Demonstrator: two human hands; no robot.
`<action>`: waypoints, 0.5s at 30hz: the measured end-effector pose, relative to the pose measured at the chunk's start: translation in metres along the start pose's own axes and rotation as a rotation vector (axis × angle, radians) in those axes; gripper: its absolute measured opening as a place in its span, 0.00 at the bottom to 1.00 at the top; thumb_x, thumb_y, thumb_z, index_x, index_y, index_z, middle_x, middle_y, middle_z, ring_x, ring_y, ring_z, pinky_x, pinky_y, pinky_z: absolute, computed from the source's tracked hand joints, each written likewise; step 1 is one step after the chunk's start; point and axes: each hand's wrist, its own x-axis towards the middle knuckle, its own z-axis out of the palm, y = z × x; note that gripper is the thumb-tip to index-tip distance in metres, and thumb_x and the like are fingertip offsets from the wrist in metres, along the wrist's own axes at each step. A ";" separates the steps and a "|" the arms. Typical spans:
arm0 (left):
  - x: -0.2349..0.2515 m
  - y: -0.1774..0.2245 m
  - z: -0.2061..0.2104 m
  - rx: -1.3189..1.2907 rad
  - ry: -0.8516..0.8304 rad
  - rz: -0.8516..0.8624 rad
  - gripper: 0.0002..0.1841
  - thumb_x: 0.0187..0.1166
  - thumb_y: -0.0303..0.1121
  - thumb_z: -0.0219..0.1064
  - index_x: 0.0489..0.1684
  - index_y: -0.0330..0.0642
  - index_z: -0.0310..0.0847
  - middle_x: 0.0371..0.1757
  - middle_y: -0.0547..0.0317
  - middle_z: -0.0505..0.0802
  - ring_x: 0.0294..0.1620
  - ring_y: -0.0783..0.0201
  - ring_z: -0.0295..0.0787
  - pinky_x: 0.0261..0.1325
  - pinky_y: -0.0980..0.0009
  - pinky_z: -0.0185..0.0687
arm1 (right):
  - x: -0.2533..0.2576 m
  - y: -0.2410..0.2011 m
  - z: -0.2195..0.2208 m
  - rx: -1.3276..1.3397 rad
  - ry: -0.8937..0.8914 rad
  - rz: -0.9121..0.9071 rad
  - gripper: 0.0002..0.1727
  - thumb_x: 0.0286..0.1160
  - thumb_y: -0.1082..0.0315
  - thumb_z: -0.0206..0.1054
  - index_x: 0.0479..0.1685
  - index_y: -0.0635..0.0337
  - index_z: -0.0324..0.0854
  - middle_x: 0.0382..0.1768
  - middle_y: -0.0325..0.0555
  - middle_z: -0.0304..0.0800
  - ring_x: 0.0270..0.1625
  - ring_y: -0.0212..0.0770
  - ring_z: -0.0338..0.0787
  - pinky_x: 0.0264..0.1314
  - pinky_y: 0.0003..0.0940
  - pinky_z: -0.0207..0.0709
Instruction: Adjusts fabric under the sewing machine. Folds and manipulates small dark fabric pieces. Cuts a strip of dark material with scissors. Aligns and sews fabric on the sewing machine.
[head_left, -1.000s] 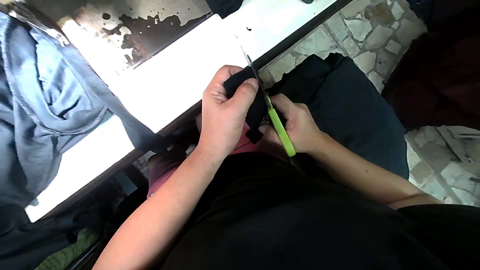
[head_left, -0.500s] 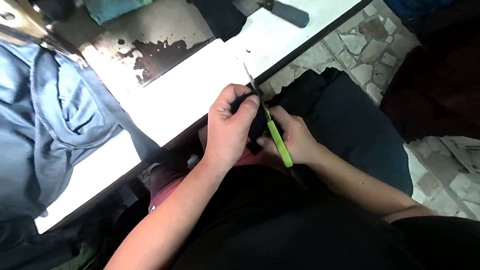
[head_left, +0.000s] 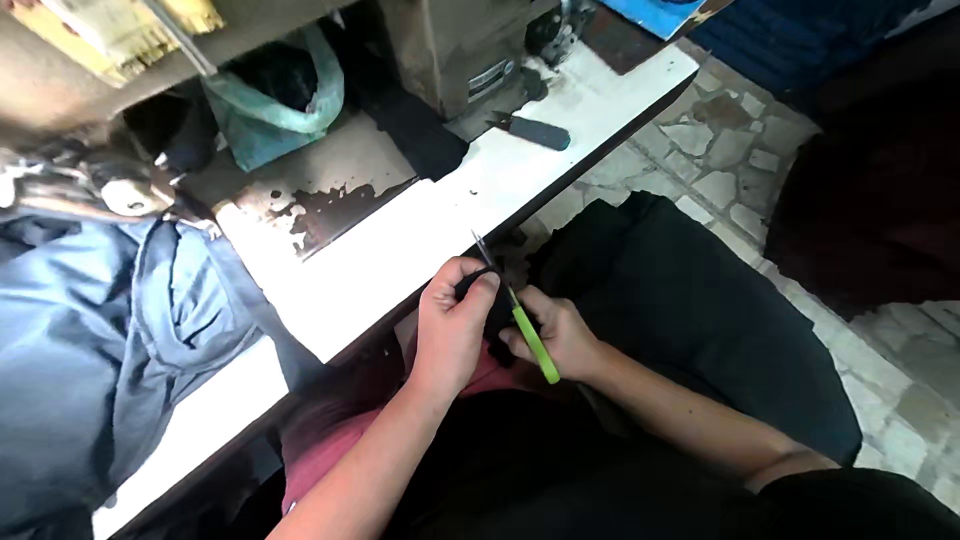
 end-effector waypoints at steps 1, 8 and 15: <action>0.001 0.000 0.001 -0.004 0.003 -0.006 0.07 0.80 0.28 0.60 0.37 0.49 0.83 0.32 0.66 0.88 0.32 0.72 0.86 0.37 0.72 0.85 | 0.001 -0.003 -0.003 -0.027 -0.024 0.014 0.25 0.71 0.52 0.71 0.54 0.67 0.83 0.34 0.45 0.90 0.35 0.27 0.87 0.41 0.25 0.83; 0.003 -0.001 -0.002 -0.051 0.013 0.001 0.08 0.78 0.24 0.59 0.34 0.44 0.84 0.32 0.64 0.90 0.35 0.71 0.88 0.43 0.72 0.87 | 0.009 0.002 0.001 -0.004 -0.004 -0.070 0.18 0.73 0.59 0.70 0.49 0.68 0.84 0.28 0.44 0.89 0.30 0.23 0.85 0.34 0.20 0.80; -0.007 0.001 -0.016 -0.033 -0.016 0.050 0.07 0.81 0.25 0.57 0.40 0.43 0.83 0.36 0.68 0.91 0.34 0.75 0.89 0.38 0.76 0.87 | 0.066 -0.011 -0.111 -0.019 0.251 0.243 0.40 0.66 0.55 0.77 0.77 0.64 0.67 0.46 0.45 0.88 0.37 0.33 0.87 0.38 0.35 0.84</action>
